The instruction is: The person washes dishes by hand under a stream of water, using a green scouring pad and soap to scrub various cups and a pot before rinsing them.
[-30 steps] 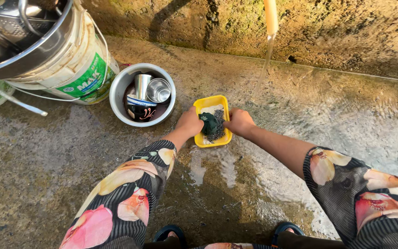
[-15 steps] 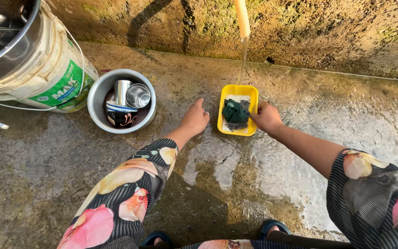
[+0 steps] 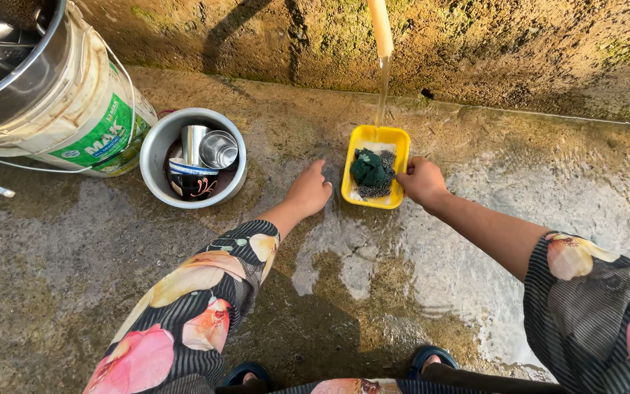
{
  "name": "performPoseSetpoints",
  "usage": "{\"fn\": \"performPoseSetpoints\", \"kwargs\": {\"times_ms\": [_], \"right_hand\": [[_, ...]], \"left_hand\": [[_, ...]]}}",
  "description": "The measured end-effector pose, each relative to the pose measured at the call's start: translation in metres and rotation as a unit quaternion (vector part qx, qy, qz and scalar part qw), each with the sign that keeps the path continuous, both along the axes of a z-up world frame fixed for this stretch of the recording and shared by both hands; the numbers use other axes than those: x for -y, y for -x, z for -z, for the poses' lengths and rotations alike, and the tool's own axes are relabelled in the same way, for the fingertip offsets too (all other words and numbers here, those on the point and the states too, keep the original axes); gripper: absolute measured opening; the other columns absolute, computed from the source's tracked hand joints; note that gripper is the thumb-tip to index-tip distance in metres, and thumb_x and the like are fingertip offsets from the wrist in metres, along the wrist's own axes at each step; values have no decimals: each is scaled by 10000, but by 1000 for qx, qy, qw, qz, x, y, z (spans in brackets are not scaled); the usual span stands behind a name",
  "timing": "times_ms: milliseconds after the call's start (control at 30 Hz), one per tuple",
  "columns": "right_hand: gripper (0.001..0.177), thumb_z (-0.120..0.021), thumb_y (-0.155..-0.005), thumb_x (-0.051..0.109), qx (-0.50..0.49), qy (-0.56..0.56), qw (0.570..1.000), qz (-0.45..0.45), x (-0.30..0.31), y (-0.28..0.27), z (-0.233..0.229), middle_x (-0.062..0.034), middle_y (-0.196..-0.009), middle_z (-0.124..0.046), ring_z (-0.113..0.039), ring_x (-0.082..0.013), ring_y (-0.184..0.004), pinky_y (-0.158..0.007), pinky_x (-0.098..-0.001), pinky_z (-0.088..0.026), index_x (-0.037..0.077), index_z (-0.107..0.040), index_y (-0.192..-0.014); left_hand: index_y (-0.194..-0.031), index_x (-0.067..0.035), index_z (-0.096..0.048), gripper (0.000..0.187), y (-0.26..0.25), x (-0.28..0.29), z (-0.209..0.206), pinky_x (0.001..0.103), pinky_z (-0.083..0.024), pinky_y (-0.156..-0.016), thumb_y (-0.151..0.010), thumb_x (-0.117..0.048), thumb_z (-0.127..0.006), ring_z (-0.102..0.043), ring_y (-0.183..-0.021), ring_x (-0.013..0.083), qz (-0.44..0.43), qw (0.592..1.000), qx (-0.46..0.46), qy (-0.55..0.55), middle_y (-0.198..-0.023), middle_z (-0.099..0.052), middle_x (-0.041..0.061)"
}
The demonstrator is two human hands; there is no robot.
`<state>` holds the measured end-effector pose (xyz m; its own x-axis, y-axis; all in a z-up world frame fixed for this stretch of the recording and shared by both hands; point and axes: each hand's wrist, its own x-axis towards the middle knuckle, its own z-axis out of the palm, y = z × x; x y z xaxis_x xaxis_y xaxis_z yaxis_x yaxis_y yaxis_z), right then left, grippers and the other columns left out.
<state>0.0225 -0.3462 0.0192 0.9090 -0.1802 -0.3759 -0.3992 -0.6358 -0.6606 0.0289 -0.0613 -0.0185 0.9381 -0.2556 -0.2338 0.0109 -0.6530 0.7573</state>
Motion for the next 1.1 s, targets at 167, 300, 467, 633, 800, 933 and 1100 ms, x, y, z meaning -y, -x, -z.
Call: {"fn": "performPoseSetpoints", "kwargs": {"times_ms": [167, 300, 467, 633, 800, 933, 1100], "right_hand": [[301, -715, -865, 173, 57, 69, 992, -91, -7, 9, 10, -163, -1018, -773, -758, -270, -885, -808, -393, -604, -4, -706, -1109], [368, -696, -841, 165, 66, 31, 988, -139, -23, 15, 13, -146, -1074, -761, -753, -277, -947, -852, -402, -595, 19, -680, -1178], [378, -676, -857, 160, 19, 31, 981, -191, -60, 21, 23, -123, -1108, -763, -753, -273, -933, -843, -410, -589, 53, -676, -1219], [371, -695, -870, 189, -19, 17, 975, -221, -84, 29, 57, -114, -1162, -739, -752, -264, -958, -860, -401, -594, 57, -663, -1215], [398, -695, -838, 181, -30, 64, 958, -278, -115, 33, 53, -114, -1161, -734, -706, -290, -1089, -970, -418, -554, 77, -657, -1221], [540, -736, -823, 271, 198, 259, 865, -380, -133, 48, 3, -180, -1231, -625, -541, -364, -1213, -1013, -461, -466, 18, -624, -1287], [666, -756, -738, 522, 123, 396, 703, -578, -162, 51, -30, -124, -1262, -610, -456, -297, -1341, -1139, -433, -349, 31, -627, -1168]], "left_hand": [[-1497, -8, -392, 663, 0, 0, -5, 452, -495, -1015, -900, -169, -629, -635, -1181, 359, -7, 1000, 0, -8, -1276, -657, 216], [-1485, -5, -402, 651, 2, -8, -9, 458, -507, -993, -889, -146, -623, -651, -1154, 369, -17, 1000, 4, -1, -1248, -662, 231], [-1427, -27, -437, 609, 12, -35, -7, 476, -487, -998, -870, -115, -668, -615, -1195, 410, -44, 999, -21, -12, -1248, -653, 249], [-1292, -59, -581, 530, 27, -62, 22, 438, -519, -1008, -773, -8, -675, -656, -1202, 366, -77, 995, -30, 55, -1230, -701, 209], [-1344, -43, -518, 592, 39, -75, 20, 461, -495, -1019, -782, -24, -704, -596, -1221, 406, -67, 990, -101, -67, -1285, -626, 226], [-1379, -82, -545, 558, 54, -76, -18, 489, -462, -1042, -837, -91, -678, -539, -1269, 409, 41, 979, -32, -196, -1384, -530, 216], [-1308, -186, -657, 439, 63, -70, -38, 436, -352, -1200, -869, -198, -669, -469, -1433, 268, 329, 883, 100, -318, -1467, -545, 81]]}}
